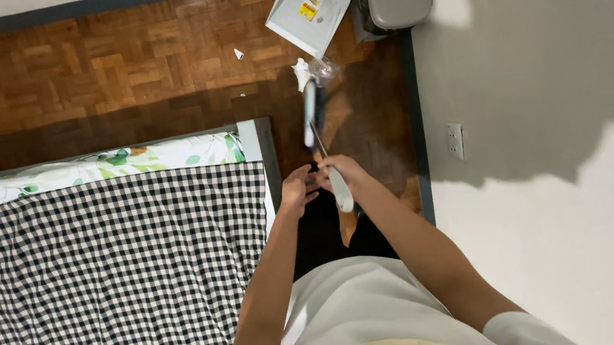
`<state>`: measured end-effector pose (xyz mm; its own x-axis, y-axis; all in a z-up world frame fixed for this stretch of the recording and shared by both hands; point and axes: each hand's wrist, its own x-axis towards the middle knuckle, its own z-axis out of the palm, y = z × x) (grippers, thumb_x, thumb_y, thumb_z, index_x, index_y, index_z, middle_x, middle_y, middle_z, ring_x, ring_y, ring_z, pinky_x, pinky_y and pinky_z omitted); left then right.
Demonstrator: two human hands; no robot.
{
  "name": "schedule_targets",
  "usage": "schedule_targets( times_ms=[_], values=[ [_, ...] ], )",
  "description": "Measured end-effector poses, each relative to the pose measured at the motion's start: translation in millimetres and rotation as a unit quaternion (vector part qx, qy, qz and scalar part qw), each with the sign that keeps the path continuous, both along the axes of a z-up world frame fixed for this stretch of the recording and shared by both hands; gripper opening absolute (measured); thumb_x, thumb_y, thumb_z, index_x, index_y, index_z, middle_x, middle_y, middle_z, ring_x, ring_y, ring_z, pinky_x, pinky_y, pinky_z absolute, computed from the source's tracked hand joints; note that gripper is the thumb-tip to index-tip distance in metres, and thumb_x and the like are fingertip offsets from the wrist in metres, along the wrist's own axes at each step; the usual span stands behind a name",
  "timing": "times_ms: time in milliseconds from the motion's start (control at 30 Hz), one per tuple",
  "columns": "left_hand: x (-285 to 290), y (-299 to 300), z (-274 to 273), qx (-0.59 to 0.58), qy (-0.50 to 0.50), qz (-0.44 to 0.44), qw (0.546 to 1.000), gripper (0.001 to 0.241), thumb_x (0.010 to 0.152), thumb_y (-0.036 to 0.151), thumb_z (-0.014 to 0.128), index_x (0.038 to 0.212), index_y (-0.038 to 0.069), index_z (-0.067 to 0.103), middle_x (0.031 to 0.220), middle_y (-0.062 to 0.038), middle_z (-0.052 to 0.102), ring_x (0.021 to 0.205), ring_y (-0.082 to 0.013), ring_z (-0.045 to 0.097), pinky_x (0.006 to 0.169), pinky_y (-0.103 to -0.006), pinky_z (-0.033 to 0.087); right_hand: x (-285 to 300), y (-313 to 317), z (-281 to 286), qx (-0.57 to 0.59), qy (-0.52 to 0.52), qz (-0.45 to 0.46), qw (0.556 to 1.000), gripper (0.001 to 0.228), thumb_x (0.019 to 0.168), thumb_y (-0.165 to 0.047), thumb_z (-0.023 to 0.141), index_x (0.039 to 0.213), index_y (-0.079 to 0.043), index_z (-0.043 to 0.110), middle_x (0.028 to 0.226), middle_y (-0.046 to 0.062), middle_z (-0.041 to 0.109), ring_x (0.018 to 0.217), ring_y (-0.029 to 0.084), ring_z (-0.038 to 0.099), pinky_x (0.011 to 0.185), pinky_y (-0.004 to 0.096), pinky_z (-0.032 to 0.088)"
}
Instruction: Sweep broken white pieces from a wooden floor into a dustpan using a broom.
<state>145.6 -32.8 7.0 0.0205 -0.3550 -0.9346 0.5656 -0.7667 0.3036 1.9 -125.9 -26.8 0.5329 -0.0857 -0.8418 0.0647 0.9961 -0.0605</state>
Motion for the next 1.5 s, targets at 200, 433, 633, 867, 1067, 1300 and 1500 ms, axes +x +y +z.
schedule_targets(
  times_ms=[200, 433, 633, 867, 1067, 1300, 1500],
  values=[
    [5.2, -1.3, 0.3, -0.013, -0.016, 0.003, 1.000, 0.048, 0.110, 0.029, 0.043, 0.152, 0.005, 0.045, 0.136, -0.018, 0.060, 0.112, -0.0312, 0.068, 0.093, -0.0467, 0.057, -27.1, -24.8, 39.5, 0.109, -0.060, -0.021, 0.992, 0.031, 0.089, -0.014, 0.064, 0.064, -0.013, 0.045, 0.057, -0.001, 0.039, 0.042, 0.018, 0.045, 0.036, 0.028, 0.038],
    [8.0, -14.5, -0.6, 0.004, 0.006, 0.014, 1.000, 0.047, 0.109, 0.030, 0.044, 0.151, 0.007, 0.046, 0.133, -0.013, 0.061, 0.109, -0.0289, 0.068, 0.093, -0.0439, 0.057, -144.4, -11.5, 89.5, -0.037, -0.008, -0.007, 0.999, 0.010, 0.101, -0.008, 0.052, 0.108, -0.005, 0.058, 0.049, 0.002, 0.040, 0.035, 0.016, 0.036, 0.031, 0.028, 0.028],
    [11.1, -23.7, 4.2, 0.016, -0.013, 0.014, 1.000, 0.042, 0.109, 0.028, 0.047, 0.145, 0.008, 0.054, 0.124, -0.011, 0.067, 0.099, -0.0254, 0.071, 0.085, -0.0401, 0.060, -163.2, -17.4, 191.0, 0.047, -0.028, -0.123, 0.991, 0.014, 0.102, -0.006, 0.044, 0.095, -0.012, 0.055, 0.059, -0.007, 0.043, 0.050, 0.009, 0.045, 0.036, 0.024, 0.035],
    [19.9, -15.3, 2.1, -0.013, -0.015, 0.017, 1.000, 0.045, 0.110, 0.028, 0.044, 0.150, 0.007, 0.048, 0.135, -0.017, 0.062, 0.113, -0.0334, 0.068, 0.096, -0.0476, 0.057, -147.4, 1.5, 170.8, -0.142, 0.194, 0.027, 0.970, 0.039, 0.086, -0.004, 0.063, 0.125, -0.002, 0.057, 0.087, 0.012, 0.060, 0.069, 0.023, 0.066, 0.049, 0.034, 0.051],
    [25.0, -10.8, 5.1, -0.016, -0.014, 0.027, 0.999, 0.045, 0.110, 0.027, 0.045, 0.150, 0.006, 0.047, 0.136, -0.018, 0.061, 0.115, -0.0358, 0.067, 0.099, -0.0506, 0.055, -89.7, 11.7, 79.6, -0.227, 0.253, 0.084, 0.937, 0.024, 0.075, 0.007, 0.068, 0.098, 0.006, 0.061, 0.062, 0.012, 0.052, 0.047, 0.034, 0.058, 0.037, 0.047, 0.048],
    [21.2, -3.8, -6.5, -0.013, -0.008, 0.023, 1.000, 0.046, 0.110, 0.027, 0.046, 0.150, 0.006, 0.048, 0.133, -0.016, 0.063, 0.111, -0.0330, 0.069, 0.097, -0.0488, 0.056, -53.7, 4.8, 48.8, -0.191, 0.234, 0.155, 0.941, 0.075, 0.082, -0.004, 0.066, 0.146, 0.003, 0.028, 0.066, 0.010, 0.057, 0.052, 0.028, 0.059, 0.041, 0.041, 0.050],
    [17.0, -1.4, -11.2, -0.011, -0.003, 0.023, 1.000, 0.047, 0.109, 0.029, 0.046, 0.151, 0.007, 0.047, 0.132, -0.015, 0.062, 0.107, -0.0311, 0.069, 0.096, -0.0476, 0.056, -52.1, -4.7, 60.7, -0.223, 0.254, 0.171, 0.925, 0.085, 0.075, -0.005, 0.077, 0.148, 0.007, 0.035, 0.069, 0.016, 0.065, 0.057, 0.027, 0.067, 0.048, 0.048, 0.059]
  ],
)
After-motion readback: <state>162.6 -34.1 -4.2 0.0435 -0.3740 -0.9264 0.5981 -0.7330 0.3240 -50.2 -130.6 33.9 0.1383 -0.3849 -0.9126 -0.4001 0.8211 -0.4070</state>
